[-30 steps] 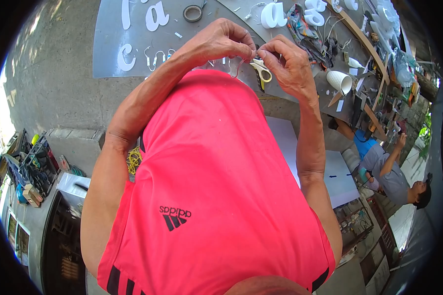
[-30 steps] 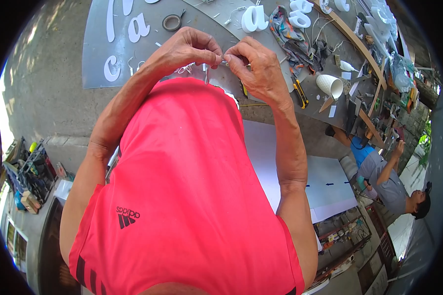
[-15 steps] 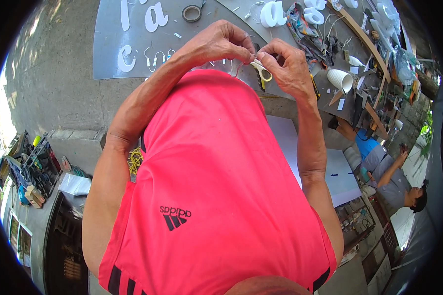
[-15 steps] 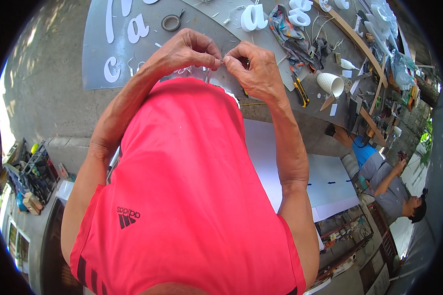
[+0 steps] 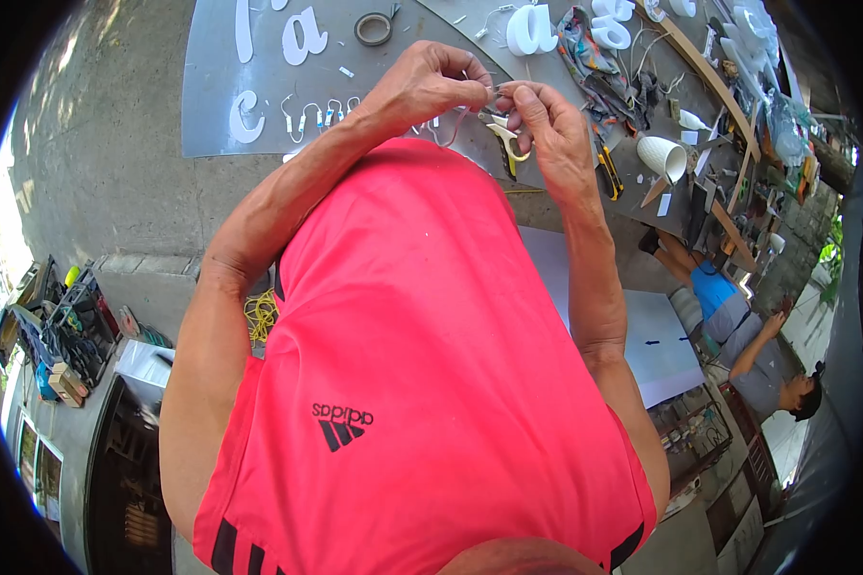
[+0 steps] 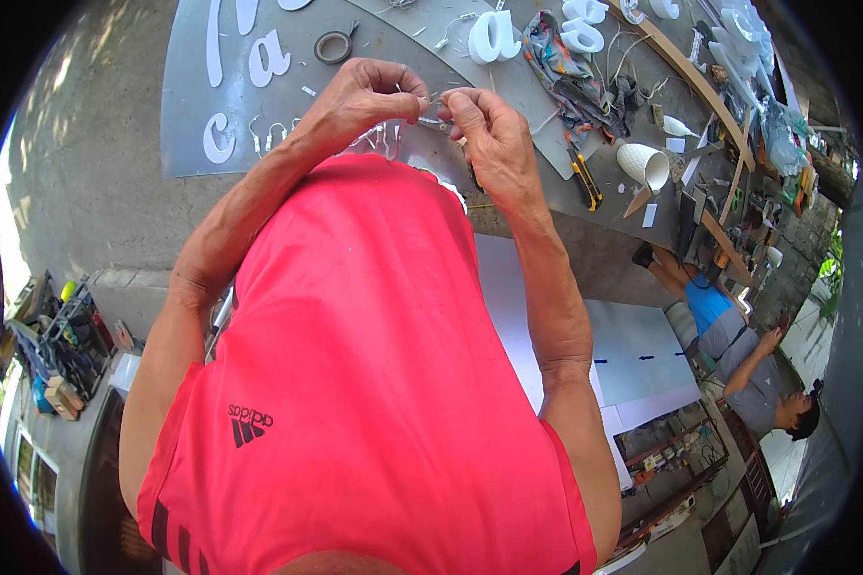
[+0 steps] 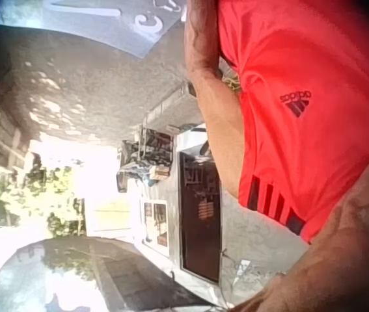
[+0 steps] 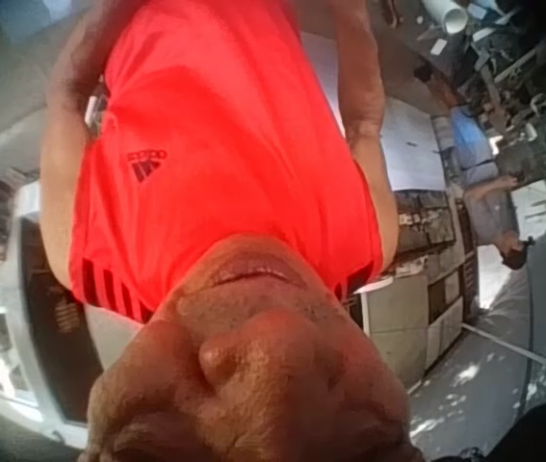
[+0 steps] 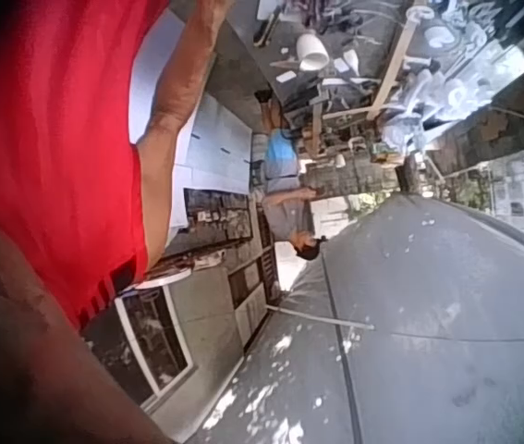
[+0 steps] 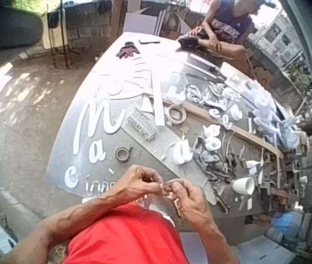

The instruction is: Connecting wires and assembling components for sign letters on a work table.

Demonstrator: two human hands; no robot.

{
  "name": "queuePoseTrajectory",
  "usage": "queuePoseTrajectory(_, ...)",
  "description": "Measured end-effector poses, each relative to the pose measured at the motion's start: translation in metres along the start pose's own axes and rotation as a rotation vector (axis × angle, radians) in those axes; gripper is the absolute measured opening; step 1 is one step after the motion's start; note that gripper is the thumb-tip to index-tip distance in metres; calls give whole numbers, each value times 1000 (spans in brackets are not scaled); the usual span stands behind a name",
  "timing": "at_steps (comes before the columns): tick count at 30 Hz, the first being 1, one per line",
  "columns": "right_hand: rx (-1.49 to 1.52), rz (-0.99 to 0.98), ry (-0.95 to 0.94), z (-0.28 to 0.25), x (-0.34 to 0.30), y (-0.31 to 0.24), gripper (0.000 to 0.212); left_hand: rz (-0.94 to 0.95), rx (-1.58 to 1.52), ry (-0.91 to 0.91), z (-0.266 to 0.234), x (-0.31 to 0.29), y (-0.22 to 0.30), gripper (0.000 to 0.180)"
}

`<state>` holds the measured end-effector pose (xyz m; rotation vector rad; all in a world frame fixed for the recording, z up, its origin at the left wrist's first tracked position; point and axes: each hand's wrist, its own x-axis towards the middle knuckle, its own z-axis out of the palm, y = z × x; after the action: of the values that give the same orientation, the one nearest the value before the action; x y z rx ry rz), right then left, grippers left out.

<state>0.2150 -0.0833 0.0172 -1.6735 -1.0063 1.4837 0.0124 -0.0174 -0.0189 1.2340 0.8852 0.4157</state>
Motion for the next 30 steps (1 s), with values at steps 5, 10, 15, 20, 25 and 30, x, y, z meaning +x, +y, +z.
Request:
queuePoseTrajectory(5, -68, -177, 218, 16, -9, 11, 27, -13, -236, 49, -4, 0, 4, 18)
queuePoseTrajectory(10, -32, -190, 242, 22, -6, 12, 26, -23, -291, 30, -2, 1, 4, 18)
queuePoseTrajectory(15, -31, -243, 262, 27, -7, 11, 19, -11, -292, 28, -2, 1, 5, 17)
queuePoseTrajectory(20, -359, -657, 335, 18, -2, 4, 18, -116, -564, -93, -7, 6, -8, 14)
queuePoseTrajectory(25, -650, -938, 333, 14, 6, 4, 23, -124, -606, -91, -6, 7, -8, 15)
queuePoseTrajectory(30, -614, -873, 357, 20, 7, 4, 23, -114, -627, -83, -6, 7, -5, 13)
